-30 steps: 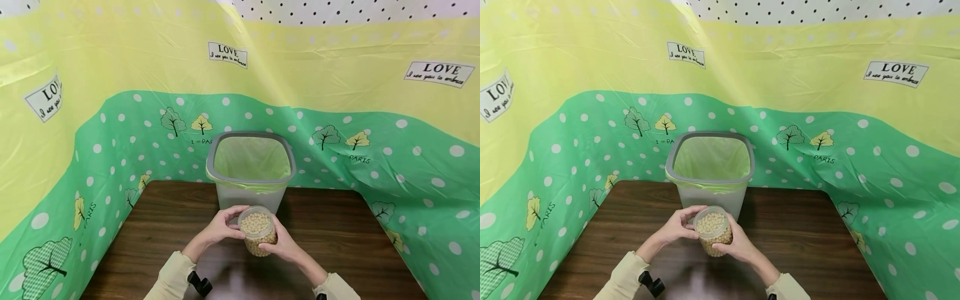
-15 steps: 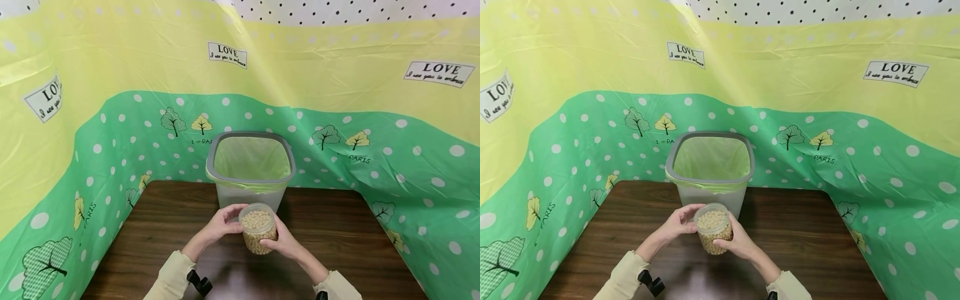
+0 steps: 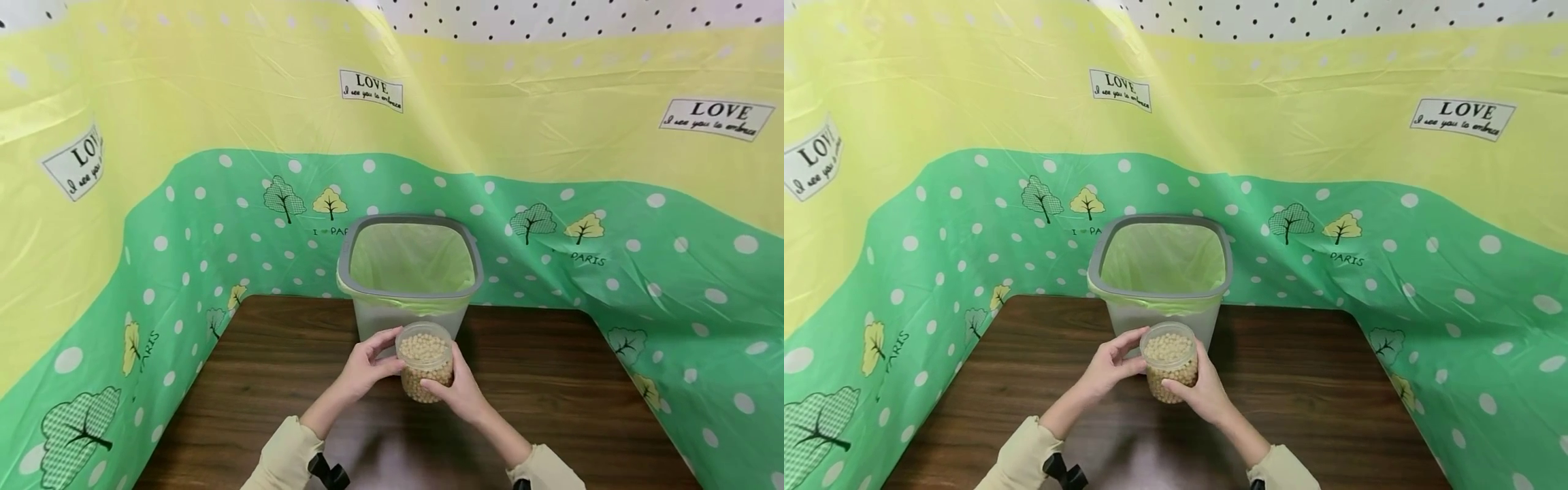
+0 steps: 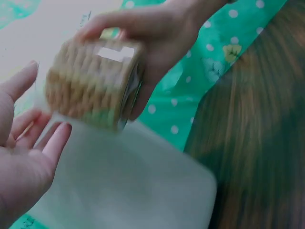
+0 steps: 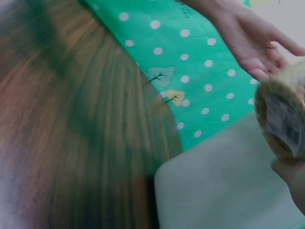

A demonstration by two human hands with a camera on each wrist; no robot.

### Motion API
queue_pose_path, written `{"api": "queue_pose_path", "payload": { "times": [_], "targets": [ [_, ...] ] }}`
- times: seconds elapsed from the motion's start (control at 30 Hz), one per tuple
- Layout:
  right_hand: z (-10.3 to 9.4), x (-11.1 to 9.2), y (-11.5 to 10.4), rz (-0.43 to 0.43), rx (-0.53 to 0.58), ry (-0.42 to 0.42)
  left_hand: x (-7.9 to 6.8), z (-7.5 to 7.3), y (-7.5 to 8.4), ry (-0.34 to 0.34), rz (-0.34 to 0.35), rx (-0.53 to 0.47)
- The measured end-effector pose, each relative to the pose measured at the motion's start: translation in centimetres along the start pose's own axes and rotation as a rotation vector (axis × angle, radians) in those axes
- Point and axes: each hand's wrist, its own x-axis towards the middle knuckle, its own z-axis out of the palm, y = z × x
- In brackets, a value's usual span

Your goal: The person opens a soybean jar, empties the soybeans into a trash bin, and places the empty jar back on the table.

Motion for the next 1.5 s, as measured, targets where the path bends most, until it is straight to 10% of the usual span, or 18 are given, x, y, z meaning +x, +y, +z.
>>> {"api": "queue_pose_path", "payload": {
  "times": [0.13,0.3,0.5,0.63,0.97,1.23,1.5],
  "targets": [
    [-0.9,0.0,1.7,-0.031,0.174,-0.145,0.2,-0.8,0.1,-0.103,-0.018,-0.052],
    [-0.6,-0.2,1.6,-0.098,0.131,-0.178,0.0,-1.1,0.1,-0.203,-0.042,-0.062],
    [0.4,-0.3,0.9,-0.087,-0.092,0.019,-0.2,0.0,0.3,-0.05,-0.002,-0.022],
    [0.2,-0.1,0.9,-0.05,-0.023,0.028,-0.3,0.1,0.6,-0.011,-0.015,-0.053],
    [-1.1,0.3,1.6,-0.054,0.056,-0.127,0.7,-1.1,0.3,-0.22,-0.054,-0.066],
    [-0.2,0.3,1.7,-0.084,-0.22,0.073,0.3,0.3,0.0,-0.033,-0.034,-0.029],
    [-1.0,0.1,1.5,-0.048,0.099,-0.092,0.3,-1.1,0.9,-0.117,-0.044,0.045]
  ]
}}
